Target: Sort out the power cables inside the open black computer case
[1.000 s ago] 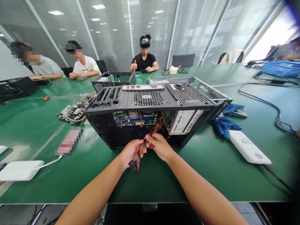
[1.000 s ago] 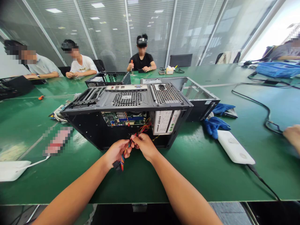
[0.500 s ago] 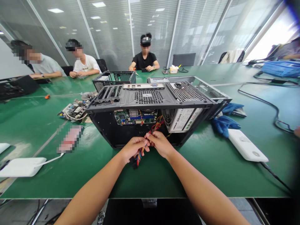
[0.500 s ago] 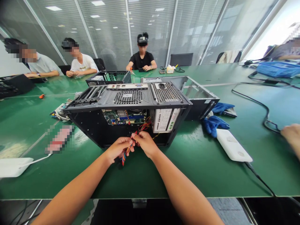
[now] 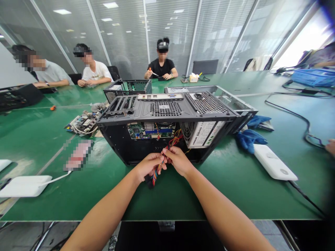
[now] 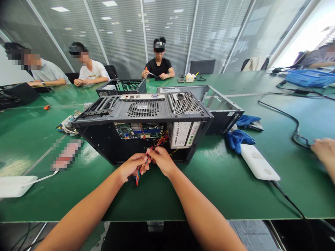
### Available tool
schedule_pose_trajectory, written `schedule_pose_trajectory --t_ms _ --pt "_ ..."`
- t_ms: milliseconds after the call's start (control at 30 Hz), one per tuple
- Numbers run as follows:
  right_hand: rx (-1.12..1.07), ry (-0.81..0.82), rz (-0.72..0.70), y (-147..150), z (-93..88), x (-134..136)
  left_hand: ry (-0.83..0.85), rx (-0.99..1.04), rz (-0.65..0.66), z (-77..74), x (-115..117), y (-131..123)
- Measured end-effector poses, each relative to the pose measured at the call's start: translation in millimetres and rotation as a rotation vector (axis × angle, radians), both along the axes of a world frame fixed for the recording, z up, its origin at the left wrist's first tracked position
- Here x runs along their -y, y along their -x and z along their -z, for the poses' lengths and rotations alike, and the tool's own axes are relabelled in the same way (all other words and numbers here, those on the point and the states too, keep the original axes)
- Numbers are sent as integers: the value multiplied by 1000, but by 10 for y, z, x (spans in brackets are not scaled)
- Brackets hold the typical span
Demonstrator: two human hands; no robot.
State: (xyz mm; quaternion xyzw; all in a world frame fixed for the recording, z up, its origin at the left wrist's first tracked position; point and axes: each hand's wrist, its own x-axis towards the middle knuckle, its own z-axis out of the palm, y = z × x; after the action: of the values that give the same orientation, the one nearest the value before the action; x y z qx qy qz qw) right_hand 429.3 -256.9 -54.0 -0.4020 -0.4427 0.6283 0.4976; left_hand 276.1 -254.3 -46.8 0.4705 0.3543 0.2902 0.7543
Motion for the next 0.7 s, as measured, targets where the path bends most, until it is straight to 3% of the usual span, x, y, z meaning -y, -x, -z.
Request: schedule_pose_trajectory --t_ms 267,533,700 --pt "1 20 75 34 -1 19 -115 -151 -18 7 16 31" --pt "-105 25 -22 13 -55 26 19 93 -2 17 18 -9" --pt "-115 30 -42 5 -51 27 36 109 1 27 17 -17"
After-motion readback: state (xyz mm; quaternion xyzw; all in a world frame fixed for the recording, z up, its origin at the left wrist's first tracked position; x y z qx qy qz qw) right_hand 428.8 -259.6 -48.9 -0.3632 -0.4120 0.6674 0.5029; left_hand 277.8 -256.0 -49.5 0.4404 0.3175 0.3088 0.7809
